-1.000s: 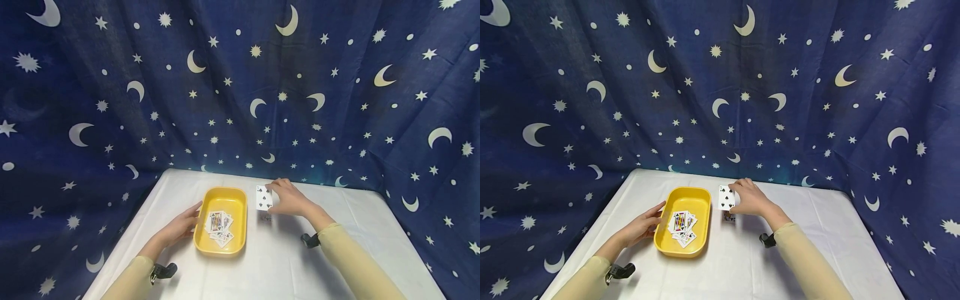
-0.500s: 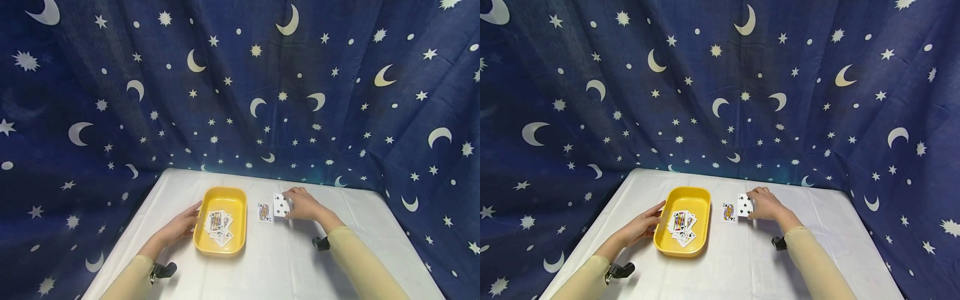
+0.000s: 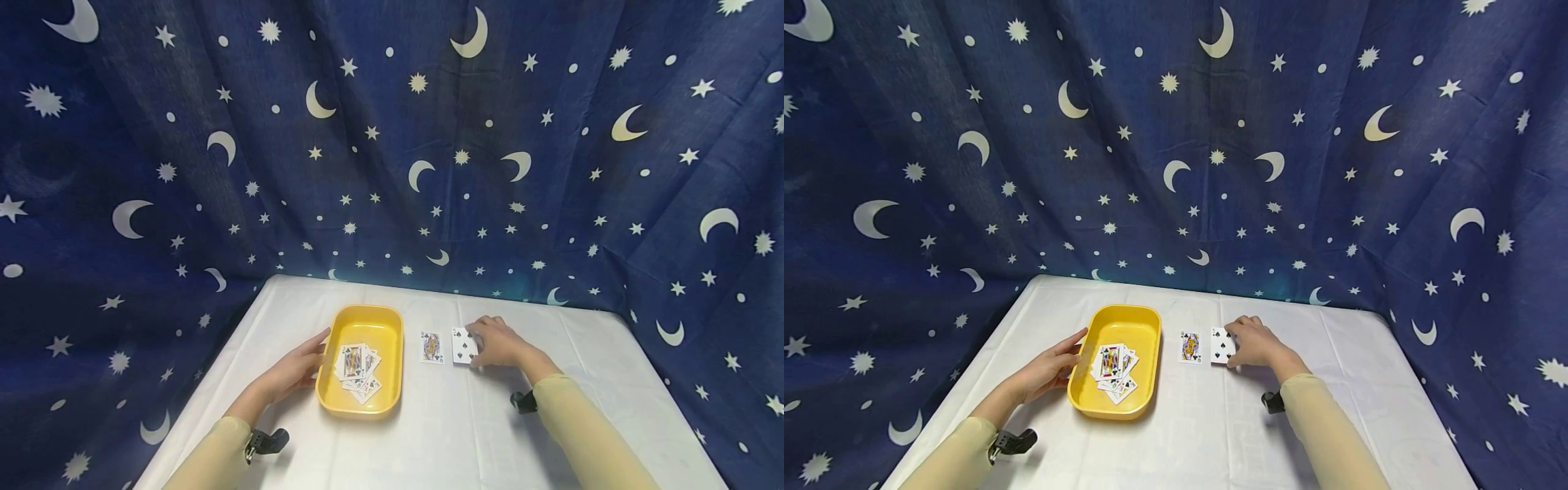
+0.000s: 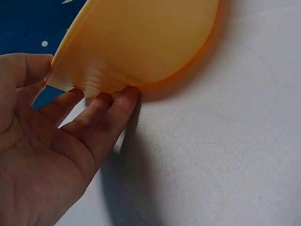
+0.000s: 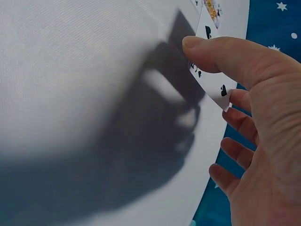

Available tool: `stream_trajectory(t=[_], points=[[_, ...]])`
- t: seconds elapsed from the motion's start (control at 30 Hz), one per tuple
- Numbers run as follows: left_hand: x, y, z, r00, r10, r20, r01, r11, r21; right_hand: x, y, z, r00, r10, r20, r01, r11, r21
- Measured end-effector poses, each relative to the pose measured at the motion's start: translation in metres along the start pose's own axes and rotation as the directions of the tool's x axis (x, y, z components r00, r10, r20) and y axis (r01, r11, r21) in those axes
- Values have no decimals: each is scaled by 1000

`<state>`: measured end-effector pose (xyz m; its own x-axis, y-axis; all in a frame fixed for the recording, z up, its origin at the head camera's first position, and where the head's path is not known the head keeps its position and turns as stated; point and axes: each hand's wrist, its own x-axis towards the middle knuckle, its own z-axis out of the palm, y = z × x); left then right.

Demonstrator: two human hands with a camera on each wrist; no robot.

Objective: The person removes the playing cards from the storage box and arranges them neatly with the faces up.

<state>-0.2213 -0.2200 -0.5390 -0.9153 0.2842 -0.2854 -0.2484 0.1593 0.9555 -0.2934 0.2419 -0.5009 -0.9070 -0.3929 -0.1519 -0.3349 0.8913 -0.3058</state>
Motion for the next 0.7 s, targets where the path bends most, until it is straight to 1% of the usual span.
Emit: stream_trajectory(t=[0.23, 0.7], points=[[1, 0, 0, 1000, -6, -8, 5, 1000, -14, -1, 1, 6, 998, 50, 31, -51, 997, 49], [2, -2, -1, 1000, -7, -5, 7, 1000, -18, 3, 7, 14, 996, 65, 63, -71, 993, 92]])
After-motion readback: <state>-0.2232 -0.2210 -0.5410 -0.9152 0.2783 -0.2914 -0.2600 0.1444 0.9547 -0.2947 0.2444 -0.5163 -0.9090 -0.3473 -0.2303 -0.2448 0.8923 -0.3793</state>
